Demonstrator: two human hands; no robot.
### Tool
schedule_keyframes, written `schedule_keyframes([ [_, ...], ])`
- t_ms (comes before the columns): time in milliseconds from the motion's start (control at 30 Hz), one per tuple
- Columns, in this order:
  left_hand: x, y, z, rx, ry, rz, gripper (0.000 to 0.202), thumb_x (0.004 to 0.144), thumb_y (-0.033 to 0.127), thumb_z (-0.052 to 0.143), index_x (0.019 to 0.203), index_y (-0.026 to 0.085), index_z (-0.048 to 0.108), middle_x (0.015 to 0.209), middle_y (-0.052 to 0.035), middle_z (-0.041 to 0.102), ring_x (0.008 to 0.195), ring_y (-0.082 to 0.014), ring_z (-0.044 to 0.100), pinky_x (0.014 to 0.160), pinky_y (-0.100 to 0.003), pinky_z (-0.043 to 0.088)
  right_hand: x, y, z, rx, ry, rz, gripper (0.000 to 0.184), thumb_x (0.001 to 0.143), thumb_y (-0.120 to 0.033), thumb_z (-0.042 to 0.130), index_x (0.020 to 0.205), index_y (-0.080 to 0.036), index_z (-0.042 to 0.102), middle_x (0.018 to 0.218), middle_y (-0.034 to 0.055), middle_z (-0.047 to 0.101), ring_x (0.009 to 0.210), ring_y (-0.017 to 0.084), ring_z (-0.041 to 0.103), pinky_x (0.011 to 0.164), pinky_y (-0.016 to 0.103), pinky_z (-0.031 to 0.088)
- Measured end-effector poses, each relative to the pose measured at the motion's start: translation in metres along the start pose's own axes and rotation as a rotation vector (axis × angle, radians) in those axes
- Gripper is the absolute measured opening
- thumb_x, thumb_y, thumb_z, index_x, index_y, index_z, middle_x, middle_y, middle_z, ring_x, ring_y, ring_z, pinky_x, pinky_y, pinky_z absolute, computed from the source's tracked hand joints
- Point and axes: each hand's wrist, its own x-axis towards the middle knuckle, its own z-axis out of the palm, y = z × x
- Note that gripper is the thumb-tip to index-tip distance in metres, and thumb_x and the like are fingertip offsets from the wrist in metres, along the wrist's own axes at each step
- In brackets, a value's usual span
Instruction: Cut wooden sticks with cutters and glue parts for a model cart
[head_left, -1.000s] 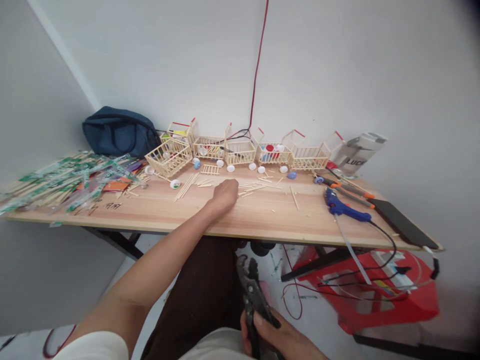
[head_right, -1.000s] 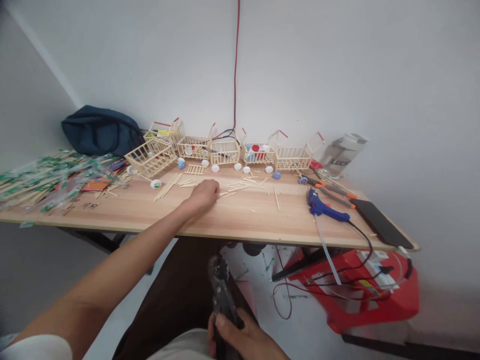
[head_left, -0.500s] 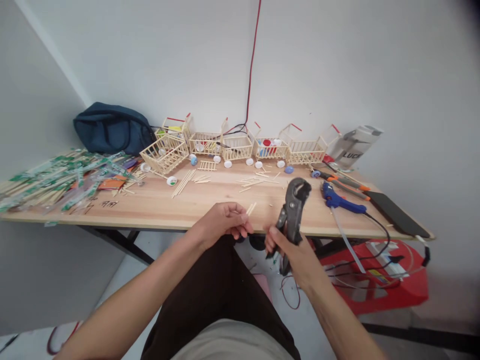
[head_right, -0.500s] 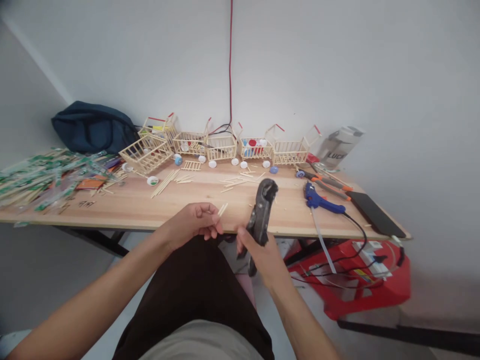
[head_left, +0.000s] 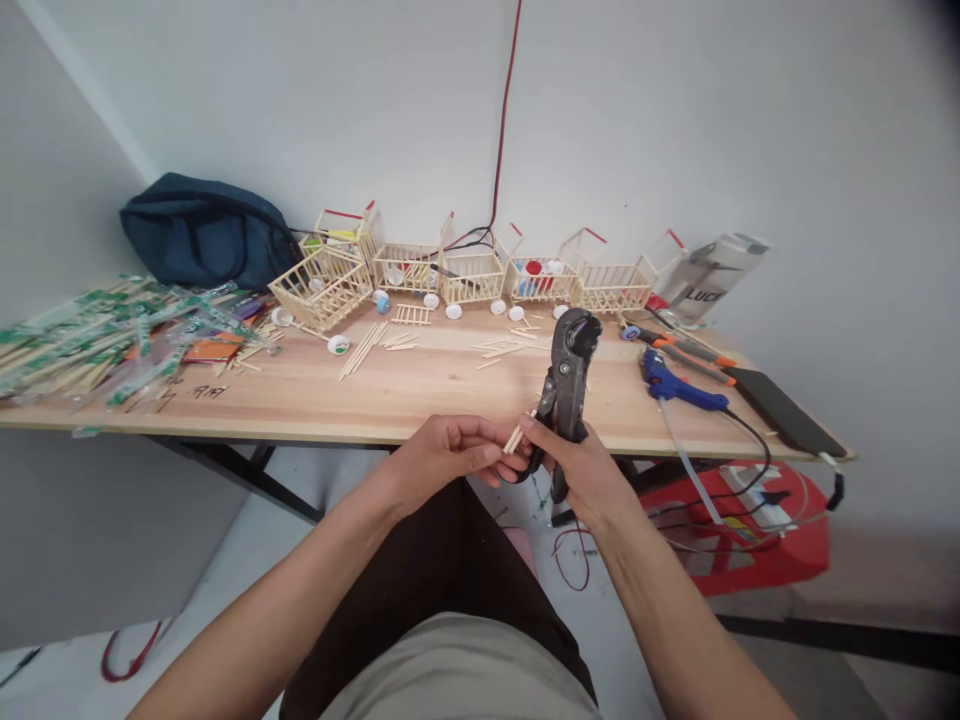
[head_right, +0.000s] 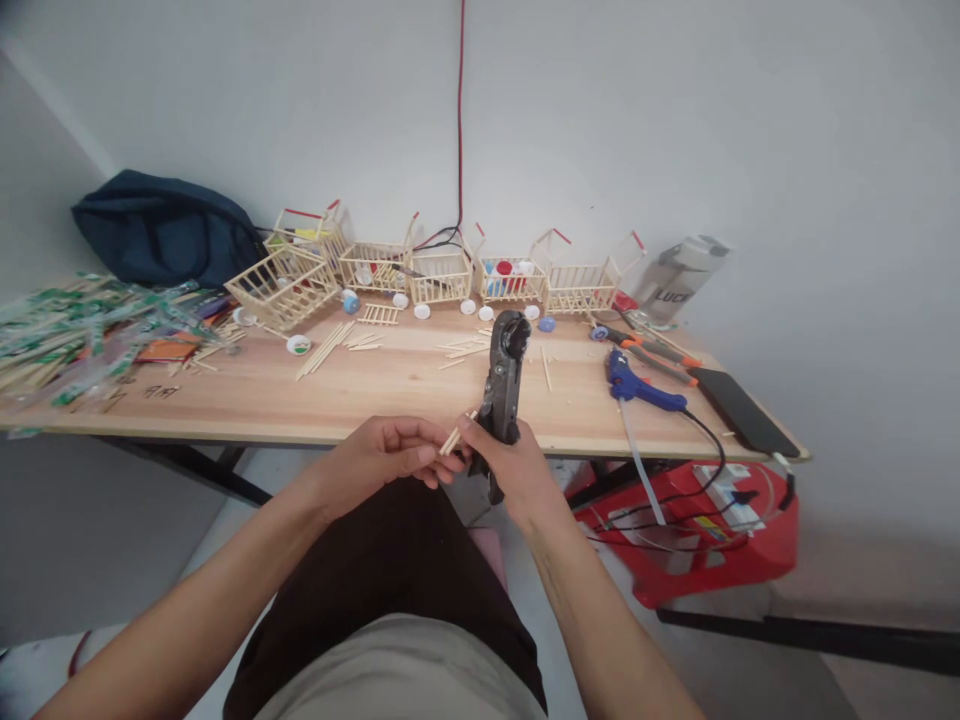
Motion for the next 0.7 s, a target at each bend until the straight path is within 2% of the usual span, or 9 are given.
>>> schedule_keyframes([
  [100,-0.002,-0.004,0.002,0.087,0.072,0.029,0.027,0.075,0.026,0.072,0.096,0.009,0.069,0.095,-0.0134,0.073,0.077,-0.0143,0.067,0.071,-0.024,0.05,0.0,-0.002,0.001,0.059,-0.05,0.04,0.034,0.07,-0.046,0.074,0.07,-0.016,0.058,0.061,-0.0022,0.055,0.057,0.011,0.052,0.054,0.023,0.042],
  [333,-0.003,-0.008,0.01,0.152,0.184,0.115,0.019,0.076,0.024,0.071,0.087,0.009,0.071,0.08,-0.0086,0.074,0.067,-0.0127,0.066,0.064,-0.022,0.049,-0.002,-0.003,0.006,0.075,-0.099,0.07,0.035,0.071,-0.048,0.072,0.068,-0.016,0.058,0.06,-0.0018,0.056,0.056,0.012,0.052,0.054,0.024,0.043],
  [600,-0.004,-0.009,0.01,0.141,0.198,0.104,0.021,0.076,0.026,0.071,0.088,0.01,0.07,0.08,-0.0086,0.074,0.067,-0.0129,0.066,0.063,-0.022,0.049,-0.003,-0.005,0.007,-0.003,-0.069,-0.001,0.035,0.074,-0.048,0.071,0.065,-0.016,0.059,0.057,-0.0015,0.056,0.053,0.011,0.051,0.051,0.023,0.04],
  [700,-0.004,-0.009,0.013,0.143,0.253,0.115,0.021,0.076,0.028,0.071,0.084,0.009,0.07,0.074,-0.0077,0.073,0.062,-0.0118,0.065,0.06,-0.021,0.047,-0.002,-0.006,0.008,-0.029,-0.045,-0.056,0.035,0.075,-0.046,0.07,0.063,-0.016,0.057,0.056,-0.0023,0.055,0.054,0.011,0.049,0.052,0.024,0.039],
])
